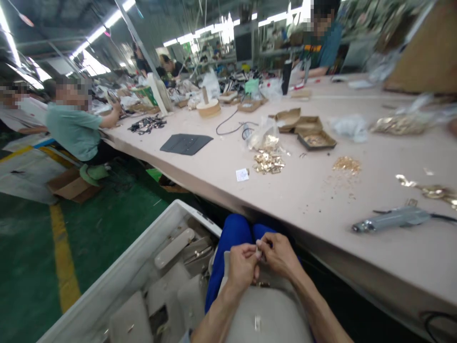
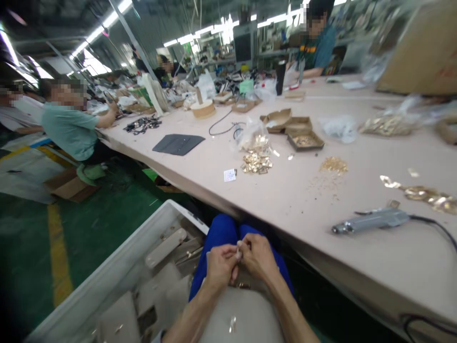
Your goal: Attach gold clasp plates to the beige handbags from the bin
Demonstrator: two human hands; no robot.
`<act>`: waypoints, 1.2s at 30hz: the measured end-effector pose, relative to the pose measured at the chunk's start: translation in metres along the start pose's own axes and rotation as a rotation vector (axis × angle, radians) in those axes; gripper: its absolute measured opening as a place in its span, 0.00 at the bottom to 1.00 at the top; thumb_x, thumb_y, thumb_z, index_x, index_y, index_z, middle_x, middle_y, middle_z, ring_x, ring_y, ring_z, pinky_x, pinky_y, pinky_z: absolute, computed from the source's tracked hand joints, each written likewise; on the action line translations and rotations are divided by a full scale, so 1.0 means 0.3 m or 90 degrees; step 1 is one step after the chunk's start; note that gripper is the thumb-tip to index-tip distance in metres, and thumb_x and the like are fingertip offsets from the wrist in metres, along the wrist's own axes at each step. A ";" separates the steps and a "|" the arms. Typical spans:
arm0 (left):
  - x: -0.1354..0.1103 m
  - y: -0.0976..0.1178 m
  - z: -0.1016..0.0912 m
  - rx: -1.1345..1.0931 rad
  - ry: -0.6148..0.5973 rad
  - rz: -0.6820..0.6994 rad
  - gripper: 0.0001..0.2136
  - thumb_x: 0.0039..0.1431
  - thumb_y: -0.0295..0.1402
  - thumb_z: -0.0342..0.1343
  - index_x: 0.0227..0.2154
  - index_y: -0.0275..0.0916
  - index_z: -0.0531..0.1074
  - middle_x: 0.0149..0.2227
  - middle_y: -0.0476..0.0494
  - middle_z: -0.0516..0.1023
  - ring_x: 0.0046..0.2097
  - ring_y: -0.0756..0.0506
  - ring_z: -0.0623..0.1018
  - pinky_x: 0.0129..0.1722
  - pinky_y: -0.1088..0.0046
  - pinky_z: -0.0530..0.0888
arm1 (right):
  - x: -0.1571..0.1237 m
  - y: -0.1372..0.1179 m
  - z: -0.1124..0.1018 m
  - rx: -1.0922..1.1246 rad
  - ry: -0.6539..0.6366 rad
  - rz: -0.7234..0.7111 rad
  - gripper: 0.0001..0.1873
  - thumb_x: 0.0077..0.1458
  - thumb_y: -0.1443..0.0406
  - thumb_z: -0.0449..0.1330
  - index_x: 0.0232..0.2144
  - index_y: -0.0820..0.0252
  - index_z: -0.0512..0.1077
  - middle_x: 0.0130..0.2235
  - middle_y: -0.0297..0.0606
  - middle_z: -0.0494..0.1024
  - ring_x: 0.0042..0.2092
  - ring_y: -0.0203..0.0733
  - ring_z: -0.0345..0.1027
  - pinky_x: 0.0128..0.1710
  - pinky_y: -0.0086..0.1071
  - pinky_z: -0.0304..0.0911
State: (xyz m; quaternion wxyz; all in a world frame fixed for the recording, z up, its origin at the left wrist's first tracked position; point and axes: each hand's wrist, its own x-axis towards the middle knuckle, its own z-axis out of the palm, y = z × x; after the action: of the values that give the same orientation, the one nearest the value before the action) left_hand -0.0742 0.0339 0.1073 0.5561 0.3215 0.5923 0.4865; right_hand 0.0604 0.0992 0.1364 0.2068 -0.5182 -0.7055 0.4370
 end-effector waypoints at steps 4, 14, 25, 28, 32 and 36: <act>0.029 -0.020 -0.004 0.012 0.001 -0.003 0.27 0.51 0.57 0.66 0.30 0.32 0.80 0.12 0.48 0.70 0.11 0.53 0.60 0.11 0.78 0.55 | 0.042 0.024 0.024 0.059 -0.018 0.027 0.18 0.60 0.56 0.56 0.22 0.58 0.71 0.23 0.37 0.76 0.28 0.40 0.68 0.32 0.32 0.56; 0.096 -0.088 -0.015 -0.047 -0.015 0.002 0.33 0.45 0.67 0.65 0.24 0.34 0.78 0.13 0.46 0.70 0.11 0.53 0.61 0.12 0.78 0.50 | 0.102 -0.038 -0.033 -0.112 0.003 -0.016 0.18 0.62 0.56 0.58 0.22 0.58 0.73 0.24 0.37 0.76 0.27 0.40 0.66 0.30 0.33 0.53; 0.118 -0.075 -0.038 -0.087 -0.016 0.007 0.31 0.44 0.64 0.67 0.23 0.33 0.79 0.18 0.41 0.76 0.11 0.54 0.63 0.13 0.78 0.48 | 0.659 -0.001 -0.440 -0.227 0.276 -0.094 0.11 0.57 0.67 0.59 0.43 0.56 0.74 0.44 0.38 0.79 0.40 0.41 0.70 0.43 0.32 0.60; 0.126 -0.077 -0.037 -0.095 -0.013 -0.003 0.32 0.43 0.65 0.67 0.24 0.33 0.78 0.21 0.39 0.79 0.12 0.54 0.64 0.13 0.78 0.49 | 0.714 0.024 -0.449 -0.275 0.261 -0.084 0.09 0.57 0.68 0.60 0.41 0.56 0.74 0.43 0.38 0.79 0.43 0.41 0.69 0.42 0.31 0.58; 0.131 -0.079 -0.033 -0.082 -0.007 -0.022 0.32 0.42 0.66 0.66 0.22 0.34 0.77 0.14 0.46 0.72 0.10 0.54 0.61 0.11 0.78 0.50 | 0.715 0.030 -0.448 -0.284 0.209 -0.069 0.10 0.59 0.68 0.59 0.42 0.57 0.77 0.41 0.38 0.80 0.42 0.40 0.70 0.41 0.30 0.57; 0.122 -0.083 -0.034 -0.096 -0.009 -0.001 0.31 0.46 0.63 0.67 0.24 0.33 0.78 0.17 0.44 0.75 0.11 0.54 0.61 0.11 0.78 0.50 | 0.720 0.033 -0.459 -0.287 0.191 -0.066 0.08 0.57 0.68 0.60 0.38 0.57 0.79 0.41 0.40 0.80 0.40 0.39 0.70 0.40 0.30 0.57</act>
State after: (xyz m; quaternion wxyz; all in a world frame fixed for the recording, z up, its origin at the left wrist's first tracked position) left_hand -0.0865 0.0574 0.0703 0.5832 0.2817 0.5506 0.5267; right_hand 0.0867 0.3524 0.1667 0.2105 -0.5729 -0.7723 0.1763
